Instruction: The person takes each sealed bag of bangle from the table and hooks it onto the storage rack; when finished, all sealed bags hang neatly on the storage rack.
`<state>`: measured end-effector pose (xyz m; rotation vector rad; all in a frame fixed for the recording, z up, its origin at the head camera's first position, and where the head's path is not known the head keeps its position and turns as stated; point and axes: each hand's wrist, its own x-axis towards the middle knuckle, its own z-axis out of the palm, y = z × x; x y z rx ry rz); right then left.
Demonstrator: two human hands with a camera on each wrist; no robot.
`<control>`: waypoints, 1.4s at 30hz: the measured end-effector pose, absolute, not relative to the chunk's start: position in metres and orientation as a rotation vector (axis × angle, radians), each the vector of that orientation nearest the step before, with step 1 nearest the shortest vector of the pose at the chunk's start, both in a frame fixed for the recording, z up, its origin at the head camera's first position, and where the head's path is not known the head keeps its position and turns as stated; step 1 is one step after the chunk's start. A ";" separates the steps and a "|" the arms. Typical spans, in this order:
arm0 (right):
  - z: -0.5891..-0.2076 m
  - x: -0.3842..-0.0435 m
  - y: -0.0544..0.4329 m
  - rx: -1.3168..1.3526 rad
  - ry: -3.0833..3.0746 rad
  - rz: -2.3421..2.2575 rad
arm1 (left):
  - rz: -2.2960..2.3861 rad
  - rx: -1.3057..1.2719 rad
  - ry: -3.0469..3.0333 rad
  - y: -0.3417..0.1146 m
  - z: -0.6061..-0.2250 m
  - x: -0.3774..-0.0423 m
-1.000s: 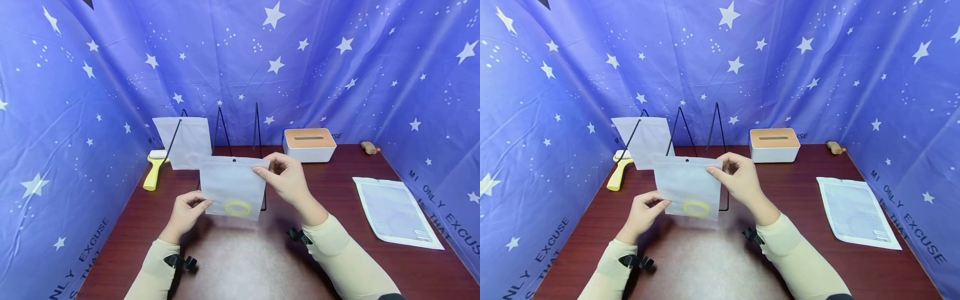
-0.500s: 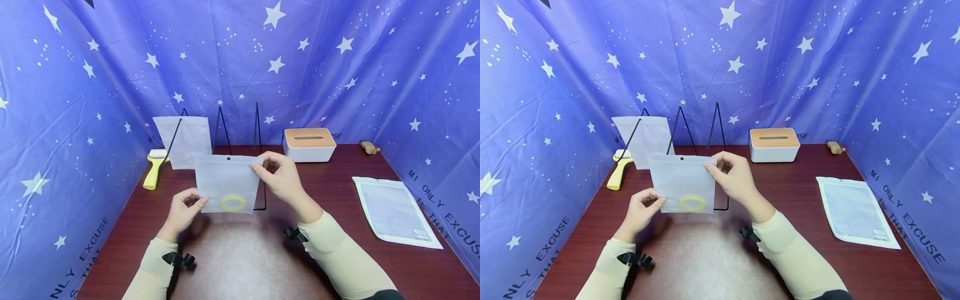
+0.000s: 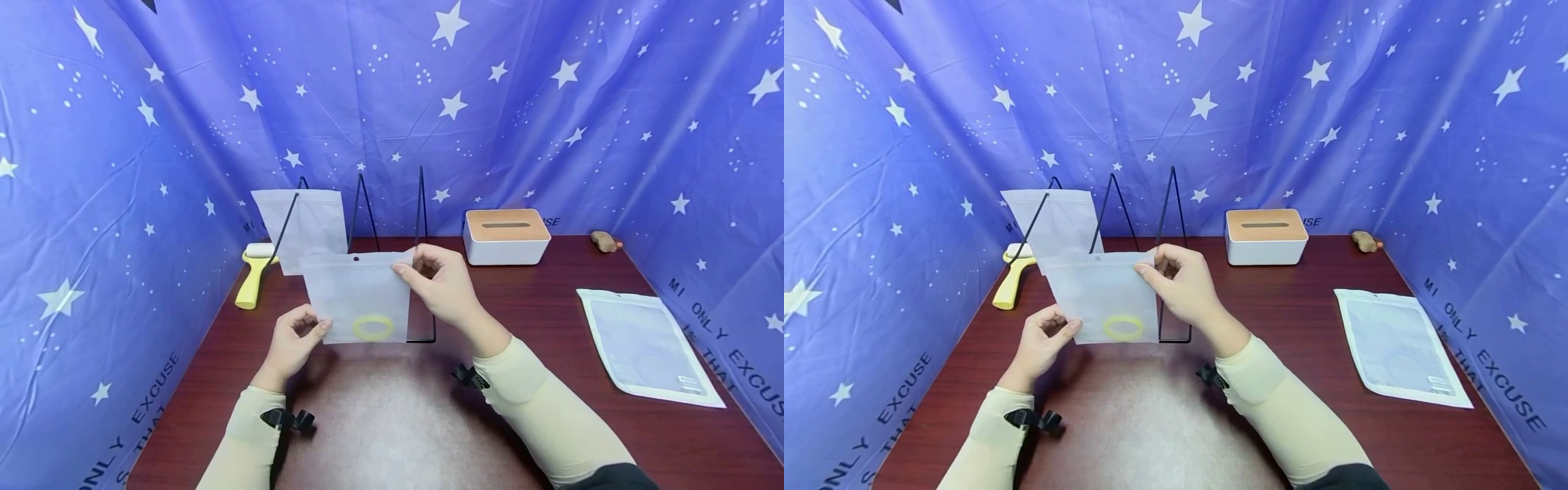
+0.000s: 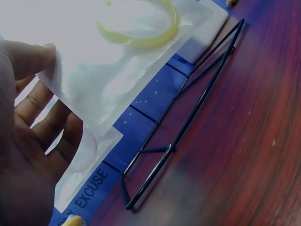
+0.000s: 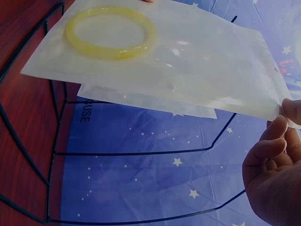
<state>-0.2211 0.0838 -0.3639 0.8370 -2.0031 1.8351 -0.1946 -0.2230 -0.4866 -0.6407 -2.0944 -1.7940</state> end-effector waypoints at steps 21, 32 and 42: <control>-0.369 -0.226 0.069 0.879 -1.984 1.824 | -1.775 -0.604 -2.092 -0.236 -0.490 -0.200; -0.367 -0.224 0.068 0.868 -1.983 1.851 | -1.776 -0.600 -2.077 -0.236 -0.488 -0.198; -0.368 -0.223 0.067 0.894 -1.967 1.848 | -1.801 -0.606 -2.054 -0.236 -0.490 -0.199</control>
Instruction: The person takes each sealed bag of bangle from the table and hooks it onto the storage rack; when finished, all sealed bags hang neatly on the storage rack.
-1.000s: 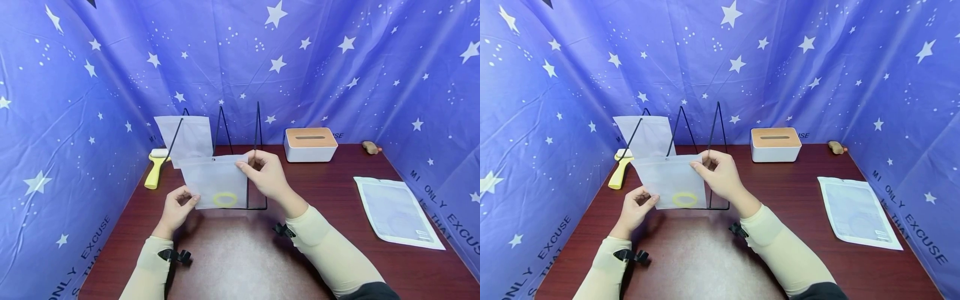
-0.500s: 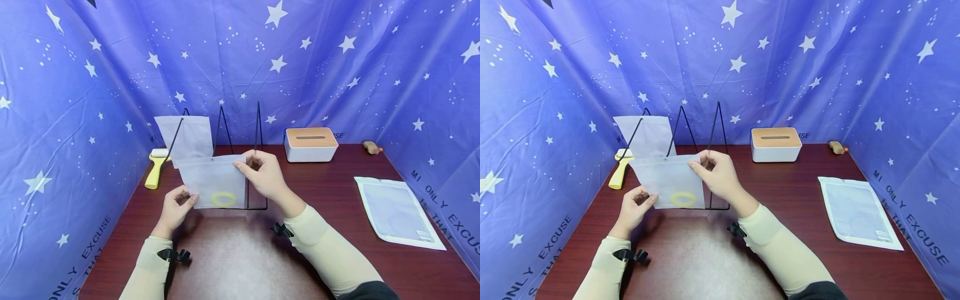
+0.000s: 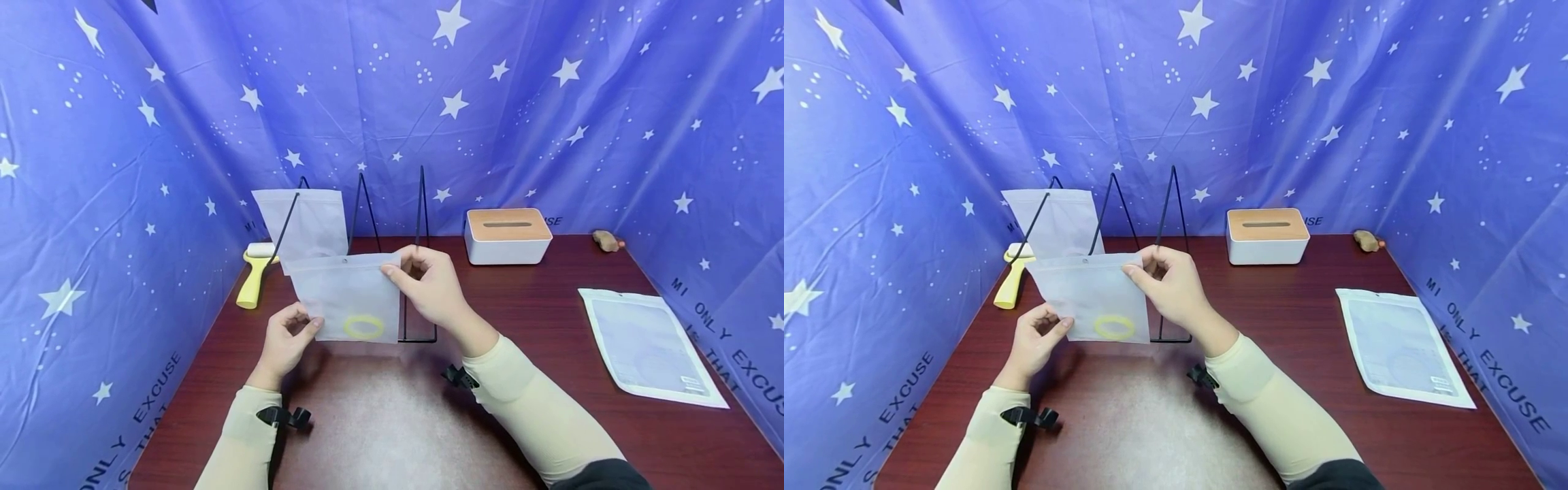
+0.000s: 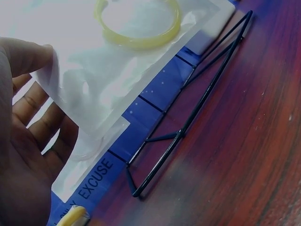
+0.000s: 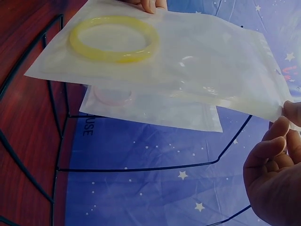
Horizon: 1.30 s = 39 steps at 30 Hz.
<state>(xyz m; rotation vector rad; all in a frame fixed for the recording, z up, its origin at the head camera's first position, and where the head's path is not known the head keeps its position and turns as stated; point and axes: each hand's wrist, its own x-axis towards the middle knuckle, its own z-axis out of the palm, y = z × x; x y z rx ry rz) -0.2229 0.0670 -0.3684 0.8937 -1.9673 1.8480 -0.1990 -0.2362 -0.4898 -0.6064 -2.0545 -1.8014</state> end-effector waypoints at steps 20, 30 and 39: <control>-0.368 -0.227 0.065 0.814 -1.957 1.824 | -1.765 -0.587 -2.057 -0.238 -0.491 -0.200; -0.370 -0.233 0.066 0.767 -1.936 1.854 | -1.773 -0.551 -2.028 -0.233 -0.492 -0.203; -0.373 -0.240 0.064 0.758 -1.939 1.820 | -1.601 -0.349 -2.100 -0.228 -0.485 -0.202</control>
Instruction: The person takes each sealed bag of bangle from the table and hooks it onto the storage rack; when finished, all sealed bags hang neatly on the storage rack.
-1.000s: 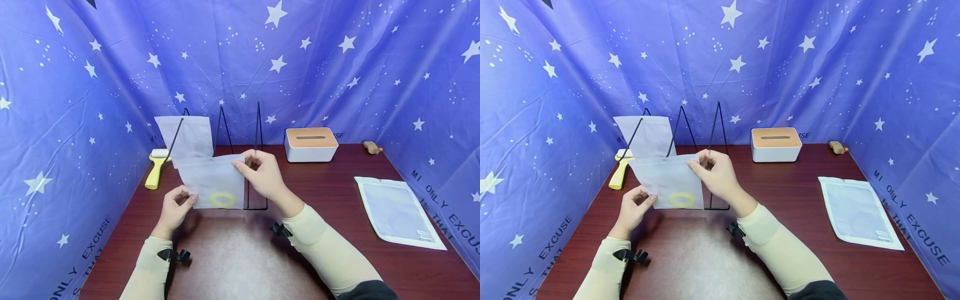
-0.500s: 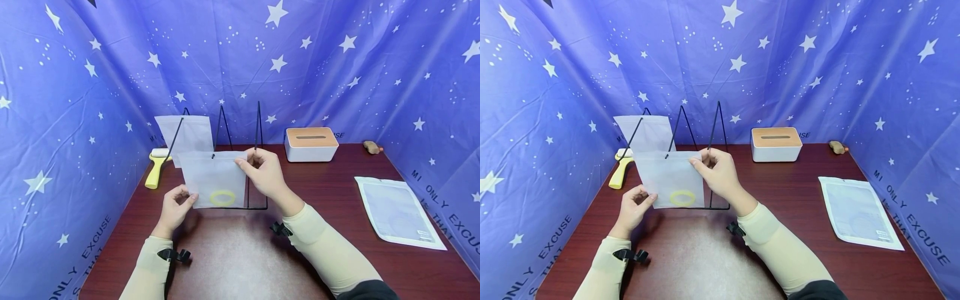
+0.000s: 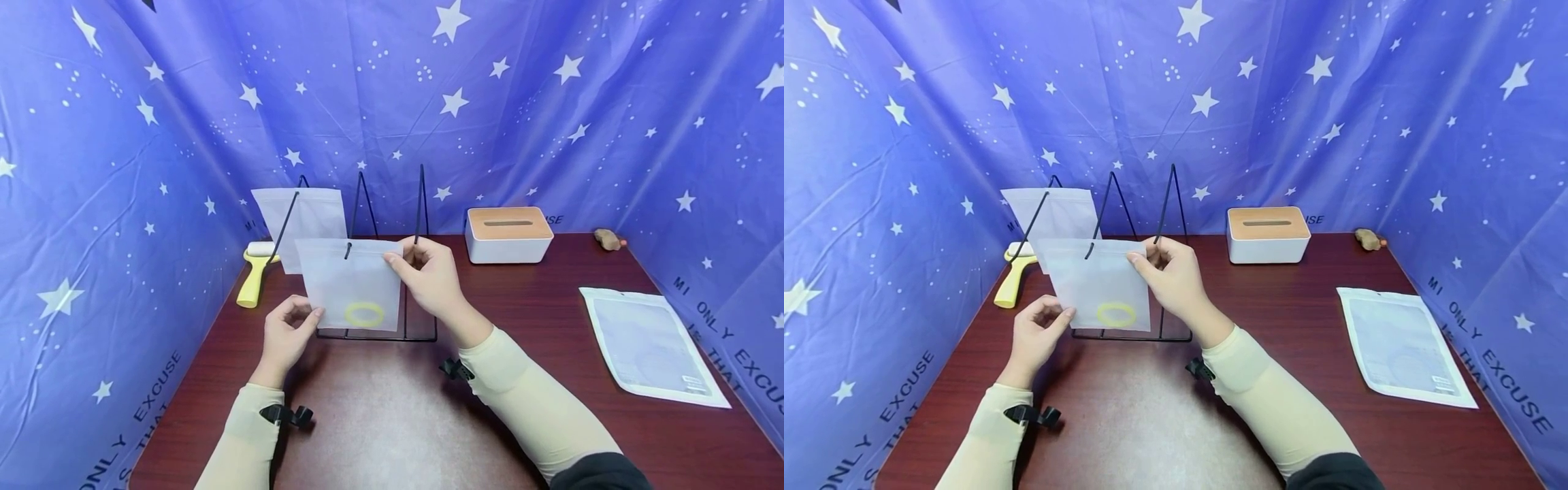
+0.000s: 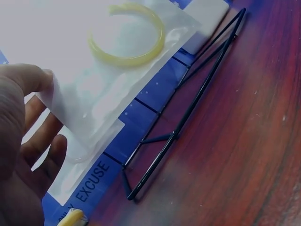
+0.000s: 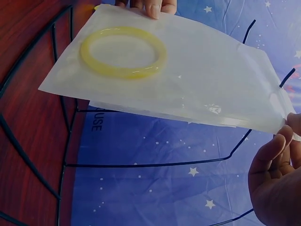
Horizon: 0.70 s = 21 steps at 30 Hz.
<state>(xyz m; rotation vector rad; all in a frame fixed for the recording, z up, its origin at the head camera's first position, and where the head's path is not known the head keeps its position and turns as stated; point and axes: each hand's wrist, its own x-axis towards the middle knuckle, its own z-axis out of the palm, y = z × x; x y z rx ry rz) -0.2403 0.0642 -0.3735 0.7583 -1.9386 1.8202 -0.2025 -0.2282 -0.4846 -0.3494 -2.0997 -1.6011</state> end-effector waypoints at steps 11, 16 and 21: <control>-0.372 -0.249 0.063 0.720 -1.956 1.789 | -1.525 -0.335 -2.109 -0.220 -0.461 -0.198; -0.364 -0.248 0.061 0.714 -1.946 1.791 | -1.501 -0.315 -2.132 -0.219 -0.458 -0.203; -0.347 -0.238 0.058 0.715 -1.923 1.775 | -1.474 -0.308 -2.152 -0.220 -0.453 -0.209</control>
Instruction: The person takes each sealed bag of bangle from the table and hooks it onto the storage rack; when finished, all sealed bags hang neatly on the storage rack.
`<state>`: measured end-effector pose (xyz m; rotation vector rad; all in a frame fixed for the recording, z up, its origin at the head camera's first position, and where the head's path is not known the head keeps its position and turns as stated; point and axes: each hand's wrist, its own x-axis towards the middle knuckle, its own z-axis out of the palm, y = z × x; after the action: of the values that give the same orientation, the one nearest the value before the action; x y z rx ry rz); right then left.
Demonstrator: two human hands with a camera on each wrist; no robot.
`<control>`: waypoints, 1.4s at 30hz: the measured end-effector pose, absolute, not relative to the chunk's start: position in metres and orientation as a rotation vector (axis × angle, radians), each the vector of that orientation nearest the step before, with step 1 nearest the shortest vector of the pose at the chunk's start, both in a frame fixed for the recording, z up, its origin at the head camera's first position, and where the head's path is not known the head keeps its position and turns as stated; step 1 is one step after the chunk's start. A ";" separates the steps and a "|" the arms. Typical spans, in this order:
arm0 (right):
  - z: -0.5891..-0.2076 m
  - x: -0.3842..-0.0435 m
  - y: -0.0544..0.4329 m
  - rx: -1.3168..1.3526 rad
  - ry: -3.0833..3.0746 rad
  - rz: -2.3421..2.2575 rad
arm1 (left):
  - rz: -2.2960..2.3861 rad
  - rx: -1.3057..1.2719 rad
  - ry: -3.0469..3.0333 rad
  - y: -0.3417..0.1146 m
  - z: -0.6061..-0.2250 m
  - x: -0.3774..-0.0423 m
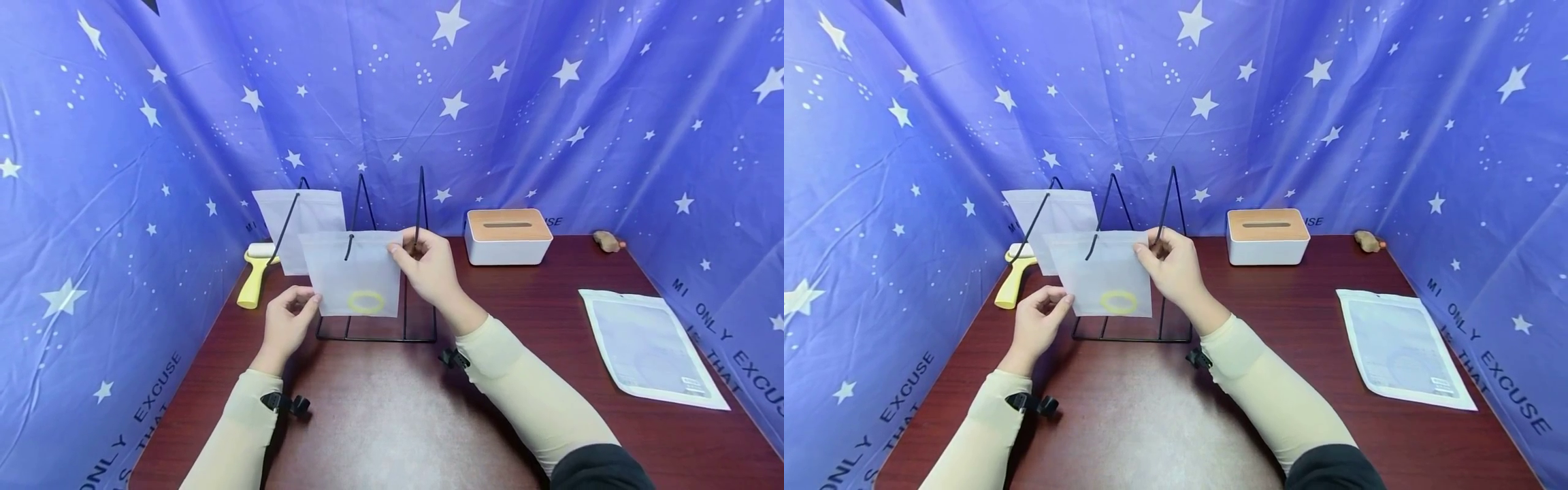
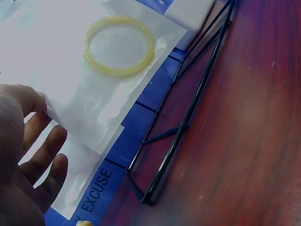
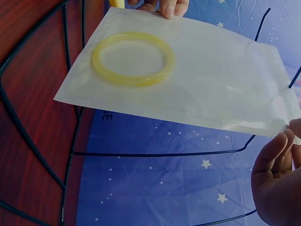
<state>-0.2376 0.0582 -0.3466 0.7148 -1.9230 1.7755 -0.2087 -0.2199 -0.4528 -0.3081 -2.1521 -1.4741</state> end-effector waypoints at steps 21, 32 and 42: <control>-0.349 -0.272 0.051 0.593 -1.861 1.842 | -1.402 -0.258 -2.134 -0.236 -0.471 -0.258; -0.371 -0.320 0.052 0.462 -1.863 1.913 | -1.370 -0.252 -2.139 -0.232 -0.472 -0.273; -0.367 -0.332 0.047 0.422 -1.828 1.918 | -1.364 -0.141 -2.161 -0.228 -0.466 -0.285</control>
<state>-0.3322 0.0472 -0.3673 0.4219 -1.8285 1.9181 -0.2848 -0.2281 -0.4661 -0.1410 -2.1606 -1.3645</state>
